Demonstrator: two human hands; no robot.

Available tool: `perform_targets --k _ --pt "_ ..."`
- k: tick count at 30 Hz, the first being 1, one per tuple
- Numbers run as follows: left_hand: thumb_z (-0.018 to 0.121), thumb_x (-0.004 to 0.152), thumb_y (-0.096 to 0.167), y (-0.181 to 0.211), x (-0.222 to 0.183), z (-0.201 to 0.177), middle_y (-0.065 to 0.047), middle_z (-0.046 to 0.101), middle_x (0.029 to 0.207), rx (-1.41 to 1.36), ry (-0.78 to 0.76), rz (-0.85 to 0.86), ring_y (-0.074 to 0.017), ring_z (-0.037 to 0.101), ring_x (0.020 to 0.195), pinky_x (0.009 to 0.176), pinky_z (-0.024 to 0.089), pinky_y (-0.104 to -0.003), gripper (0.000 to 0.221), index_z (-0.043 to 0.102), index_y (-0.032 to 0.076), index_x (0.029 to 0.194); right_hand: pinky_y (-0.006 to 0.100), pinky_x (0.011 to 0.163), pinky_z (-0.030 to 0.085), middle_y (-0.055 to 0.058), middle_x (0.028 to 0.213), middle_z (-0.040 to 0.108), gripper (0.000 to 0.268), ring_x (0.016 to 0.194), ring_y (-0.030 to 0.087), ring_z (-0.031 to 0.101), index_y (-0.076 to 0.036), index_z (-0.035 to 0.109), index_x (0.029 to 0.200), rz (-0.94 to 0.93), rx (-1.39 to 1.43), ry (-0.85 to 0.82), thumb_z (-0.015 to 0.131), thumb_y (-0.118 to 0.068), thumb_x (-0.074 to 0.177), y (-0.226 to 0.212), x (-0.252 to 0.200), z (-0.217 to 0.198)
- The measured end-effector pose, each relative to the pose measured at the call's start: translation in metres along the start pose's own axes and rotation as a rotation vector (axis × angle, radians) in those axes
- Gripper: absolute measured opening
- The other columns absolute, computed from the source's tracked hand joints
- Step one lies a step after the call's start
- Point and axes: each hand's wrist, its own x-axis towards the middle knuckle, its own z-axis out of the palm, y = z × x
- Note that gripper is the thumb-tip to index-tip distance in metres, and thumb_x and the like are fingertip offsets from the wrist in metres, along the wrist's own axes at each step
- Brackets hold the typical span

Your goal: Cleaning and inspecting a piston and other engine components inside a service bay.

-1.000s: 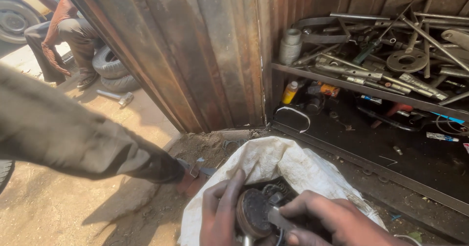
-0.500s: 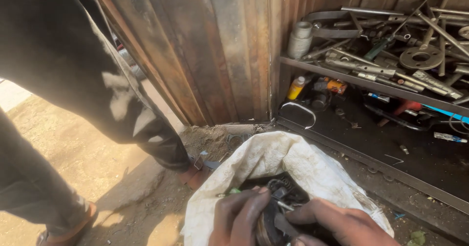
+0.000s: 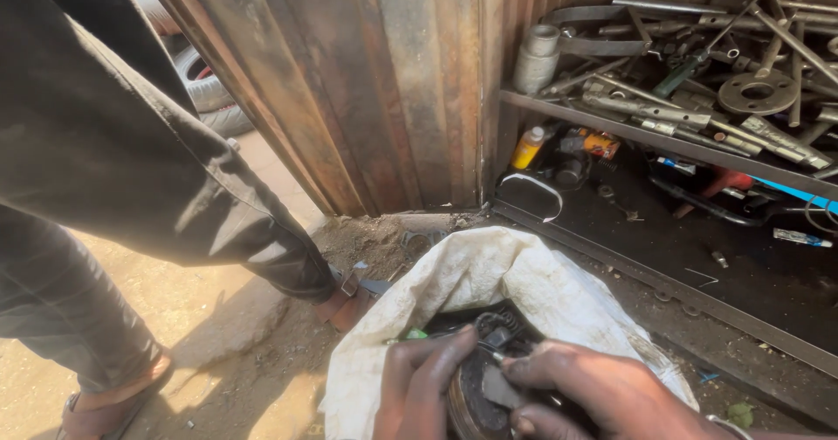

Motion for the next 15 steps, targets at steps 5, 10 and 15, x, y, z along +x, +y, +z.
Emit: perform_targets --k 5,10,15 --pt "0.073 0.089 0.022 -0.007 0.002 -0.009 -0.014 0.066 0.105 -0.104 -0.172 -0.016 -0.0291 0.069 0.108 0.101 0.056 -0.041 0.047 0.067 0.007 0.133 0.036 0.078 0.063 0.016 0.107 0.073 0.032 0.097 0.026 0.078 0.004 0.065 0.12 -0.329 -0.151 -0.089 0.076 -0.013 0.096 -0.013 0.021 -0.03" --pt "0.073 0.089 0.027 -0.02 0.004 -0.016 -0.014 0.065 0.104 -0.183 -0.379 -0.057 -0.0277 0.073 0.108 0.097 0.055 -0.039 0.049 0.068 0.009 0.134 0.04 0.075 0.06 0.02 0.108 0.071 0.035 0.094 0.033 0.074 0.004 0.066 0.118 -0.431 -0.239 -0.17 0.076 -0.012 0.089 -0.015 0.023 -0.042" --pt "0.074 0.088 0.033 -0.043 0.007 -0.011 -0.015 0.061 0.101 -0.207 -0.574 -0.045 -0.0282 0.069 0.101 0.094 0.053 -0.039 0.05 0.066 0.011 0.133 0.042 0.076 0.058 0.017 0.11 0.071 0.044 0.097 0.032 0.073 0.003 0.067 0.126 -0.446 -0.422 -0.238 0.072 -0.019 0.089 -0.007 0.016 -0.041"
